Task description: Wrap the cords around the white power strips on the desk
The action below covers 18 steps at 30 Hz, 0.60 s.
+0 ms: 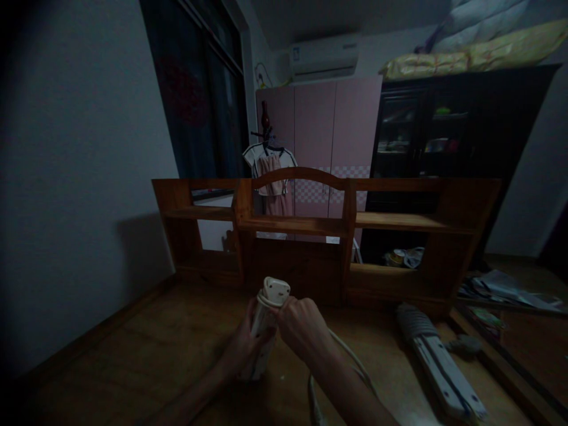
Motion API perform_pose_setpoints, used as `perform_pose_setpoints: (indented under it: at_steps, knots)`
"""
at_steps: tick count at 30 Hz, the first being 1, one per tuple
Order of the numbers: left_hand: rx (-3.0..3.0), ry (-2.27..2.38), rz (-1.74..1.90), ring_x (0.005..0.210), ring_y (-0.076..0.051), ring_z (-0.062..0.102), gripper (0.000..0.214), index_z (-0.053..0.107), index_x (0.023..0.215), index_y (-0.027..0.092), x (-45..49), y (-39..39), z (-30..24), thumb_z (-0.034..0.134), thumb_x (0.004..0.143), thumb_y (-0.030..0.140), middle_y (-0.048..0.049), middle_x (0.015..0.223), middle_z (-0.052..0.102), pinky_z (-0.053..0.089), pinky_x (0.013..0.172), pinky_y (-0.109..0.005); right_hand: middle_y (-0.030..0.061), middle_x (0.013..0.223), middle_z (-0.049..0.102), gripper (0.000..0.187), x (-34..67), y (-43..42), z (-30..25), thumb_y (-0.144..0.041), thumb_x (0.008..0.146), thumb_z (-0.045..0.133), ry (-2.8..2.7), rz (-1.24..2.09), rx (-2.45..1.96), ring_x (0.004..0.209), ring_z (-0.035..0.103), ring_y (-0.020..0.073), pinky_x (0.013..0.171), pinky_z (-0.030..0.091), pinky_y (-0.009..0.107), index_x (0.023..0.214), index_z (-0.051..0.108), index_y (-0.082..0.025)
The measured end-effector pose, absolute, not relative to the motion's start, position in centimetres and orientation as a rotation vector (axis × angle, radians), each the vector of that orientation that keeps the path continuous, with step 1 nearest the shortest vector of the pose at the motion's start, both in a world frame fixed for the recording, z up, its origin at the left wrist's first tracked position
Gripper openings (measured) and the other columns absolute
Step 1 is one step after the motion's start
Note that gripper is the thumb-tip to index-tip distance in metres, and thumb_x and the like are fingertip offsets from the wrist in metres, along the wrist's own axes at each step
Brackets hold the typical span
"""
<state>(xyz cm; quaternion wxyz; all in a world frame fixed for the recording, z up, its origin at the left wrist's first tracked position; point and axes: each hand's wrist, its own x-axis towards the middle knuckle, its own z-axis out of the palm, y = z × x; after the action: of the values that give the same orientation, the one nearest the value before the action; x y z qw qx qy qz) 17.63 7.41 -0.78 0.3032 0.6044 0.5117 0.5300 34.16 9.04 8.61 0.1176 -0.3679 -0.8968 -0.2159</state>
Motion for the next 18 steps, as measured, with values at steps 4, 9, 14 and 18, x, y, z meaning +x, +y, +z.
perform_pose_setpoints:
  at_steps: [4, 9, 14, 18]
  knots:
    - [1.644, 1.292, 1.433, 0.123, -0.024, 0.048, 0.075, 0.021, 0.142, 0.018, 17.48, 7.45, -1.00, 0.061, 0.082, 0.039, -0.0136, 0.136, 0.047, 0.037, 0.103, -0.034, 0.0098, 0.072, 0.062, 0.041, 34.10, 9.21, 8.32, -0.030, 0.101, 0.031, -2.582, -0.663, -1.021, 0.058, 0.059, 0.0201, 0.047, 0.030, 0.029, 0.081, 0.062, -0.013]
    - [1.587, 1.355, 1.428, 0.122, -0.026, 0.048, 0.076, 0.022, 0.141, 0.017, 17.69, 7.30, -0.77, 0.061, 0.081, 0.043, -0.0147, 0.136, 0.048, 0.038, 0.101, -0.037, 0.0091, 0.074, 0.062, 0.036, 34.04, 9.30, 8.12, -0.027, 0.101, 0.033, -2.590, -0.668, -1.038, 0.058, 0.059, 0.0202, 0.046, 0.030, 0.029, 0.082, 0.061, -0.015]
    - [1.554, 1.358, 1.417, 0.123, -0.026, 0.048, 0.080, 0.022, 0.142, 0.017, 17.73, 7.33, -0.69, 0.063, 0.080, 0.047, -0.0141, 0.136, 0.048, 0.038, 0.101, -0.035, 0.0092, 0.075, 0.062, 0.033, 34.08, 8.99, 8.24, -0.025, 0.100, 0.034, -2.603, -0.647, -1.054, 0.060, 0.060, 0.0186, 0.048, 0.032, 0.028, 0.083, 0.060, -0.014]
    - [1.601, 1.243, 1.467, 0.124, -0.025, 0.047, 0.077, 0.021, 0.141, 0.017, 17.31, 7.61, -1.25, 0.056, 0.082, 0.052, -0.0136, 0.135, 0.049, 0.038, 0.102, -0.036, 0.0095, 0.075, 0.063, 0.034, 34.05, 8.83, 8.60, -0.026, 0.100, 0.035, -2.619, -0.607, -1.075, 0.062, 0.061, 0.0182, 0.049, 0.033, 0.027, 0.082, 0.061, -0.013]
